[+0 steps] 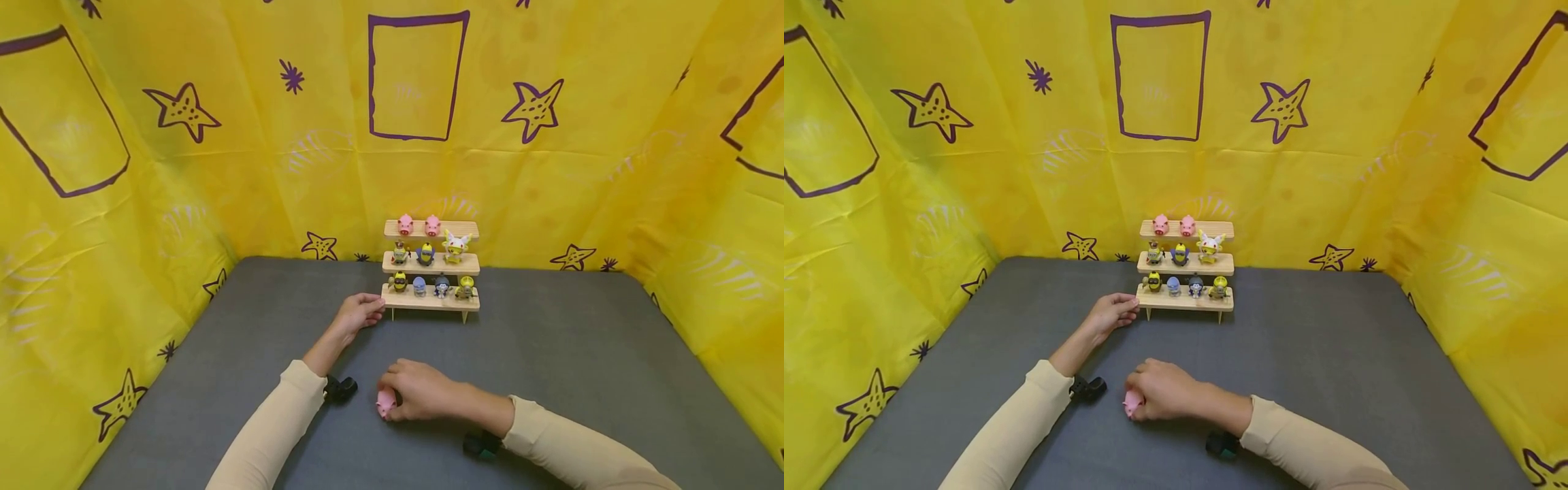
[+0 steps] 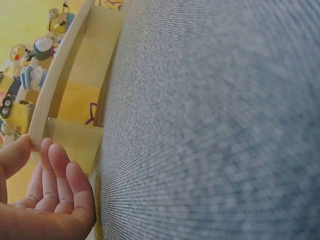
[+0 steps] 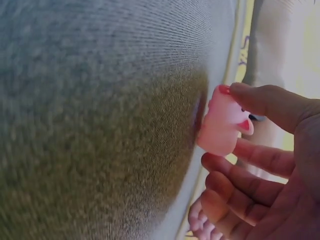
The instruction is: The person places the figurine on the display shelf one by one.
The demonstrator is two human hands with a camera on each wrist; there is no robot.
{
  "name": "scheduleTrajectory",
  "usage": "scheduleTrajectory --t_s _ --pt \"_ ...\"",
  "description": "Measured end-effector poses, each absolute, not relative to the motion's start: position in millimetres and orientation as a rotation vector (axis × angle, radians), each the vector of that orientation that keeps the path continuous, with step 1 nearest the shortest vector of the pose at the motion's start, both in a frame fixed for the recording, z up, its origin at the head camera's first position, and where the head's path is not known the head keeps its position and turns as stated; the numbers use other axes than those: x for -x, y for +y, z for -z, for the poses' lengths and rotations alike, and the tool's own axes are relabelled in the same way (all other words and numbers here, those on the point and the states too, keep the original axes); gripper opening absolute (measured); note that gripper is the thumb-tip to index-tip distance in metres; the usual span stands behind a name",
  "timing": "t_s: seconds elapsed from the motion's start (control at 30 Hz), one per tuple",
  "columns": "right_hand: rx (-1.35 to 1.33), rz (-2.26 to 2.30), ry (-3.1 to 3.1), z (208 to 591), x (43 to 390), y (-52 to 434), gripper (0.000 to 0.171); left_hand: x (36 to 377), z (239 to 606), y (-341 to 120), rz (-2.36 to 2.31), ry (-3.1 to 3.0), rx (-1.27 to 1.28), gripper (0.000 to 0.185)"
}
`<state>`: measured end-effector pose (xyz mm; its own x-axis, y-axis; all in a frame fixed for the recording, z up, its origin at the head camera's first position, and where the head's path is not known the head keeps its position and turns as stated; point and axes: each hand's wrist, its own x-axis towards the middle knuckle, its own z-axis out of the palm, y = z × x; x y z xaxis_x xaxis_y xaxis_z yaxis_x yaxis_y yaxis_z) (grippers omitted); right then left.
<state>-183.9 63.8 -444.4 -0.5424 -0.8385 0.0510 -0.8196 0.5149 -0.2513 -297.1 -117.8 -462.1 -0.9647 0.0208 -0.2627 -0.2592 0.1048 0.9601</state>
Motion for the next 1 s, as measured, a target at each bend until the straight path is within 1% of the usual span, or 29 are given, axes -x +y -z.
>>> scheduleTrajectory --t_s 0.23,0.43,0.87,1.0 --pt "1.396 0.5 2.621 432 195 75 0.033 297 461 -118 -1.934 2.182 0.253 0.032" --pt "1.328 0.588 2.634 413 207 86 0.035 298 460 -118 -1.926 2.176 0.257 0.032" --pt "1.305 0.698 2.753 370 235 112 0.033 297 461 -117 -1.948 2.164 0.268 0.03" --pt "1.252 0.733 2.768 357 242 120 0.034 298 461 -117 -1.945 2.166 0.276 0.03"
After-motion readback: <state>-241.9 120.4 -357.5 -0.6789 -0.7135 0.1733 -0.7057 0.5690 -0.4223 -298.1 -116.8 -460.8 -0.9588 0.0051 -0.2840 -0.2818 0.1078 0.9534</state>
